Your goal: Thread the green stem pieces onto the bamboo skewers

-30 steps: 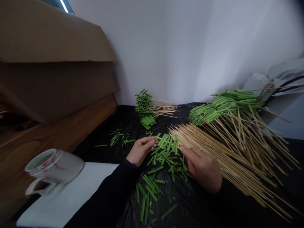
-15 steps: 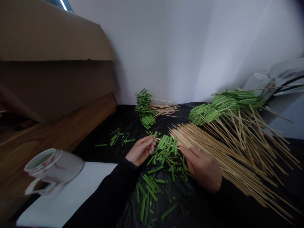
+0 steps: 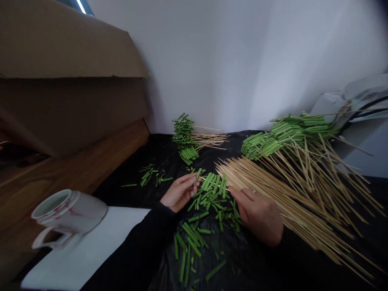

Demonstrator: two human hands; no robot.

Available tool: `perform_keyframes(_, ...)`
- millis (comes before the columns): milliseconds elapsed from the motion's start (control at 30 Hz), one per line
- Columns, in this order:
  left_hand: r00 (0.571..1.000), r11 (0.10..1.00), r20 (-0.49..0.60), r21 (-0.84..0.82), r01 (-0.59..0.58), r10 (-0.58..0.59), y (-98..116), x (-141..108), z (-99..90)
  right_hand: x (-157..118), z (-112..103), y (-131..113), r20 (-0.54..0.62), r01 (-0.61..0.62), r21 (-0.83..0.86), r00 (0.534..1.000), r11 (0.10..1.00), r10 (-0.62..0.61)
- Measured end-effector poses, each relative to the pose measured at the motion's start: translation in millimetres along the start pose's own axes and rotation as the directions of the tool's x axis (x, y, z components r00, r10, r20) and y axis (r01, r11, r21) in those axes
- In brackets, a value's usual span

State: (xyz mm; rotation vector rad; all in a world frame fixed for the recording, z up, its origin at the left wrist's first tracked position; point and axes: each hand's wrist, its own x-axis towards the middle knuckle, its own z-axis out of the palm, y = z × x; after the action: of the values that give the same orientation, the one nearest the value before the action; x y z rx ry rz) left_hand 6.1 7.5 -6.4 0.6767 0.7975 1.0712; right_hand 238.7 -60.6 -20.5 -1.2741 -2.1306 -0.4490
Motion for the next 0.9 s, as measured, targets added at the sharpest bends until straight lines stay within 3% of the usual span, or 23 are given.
perform_keyframes(900,1.000,1.000,-0.008,0.004,-0.029,0.029,-2.7,2.4,-2.3,-0.3,-0.1,-1.5,0.030,-0.014,0.001,0.999,1.000,0.013)
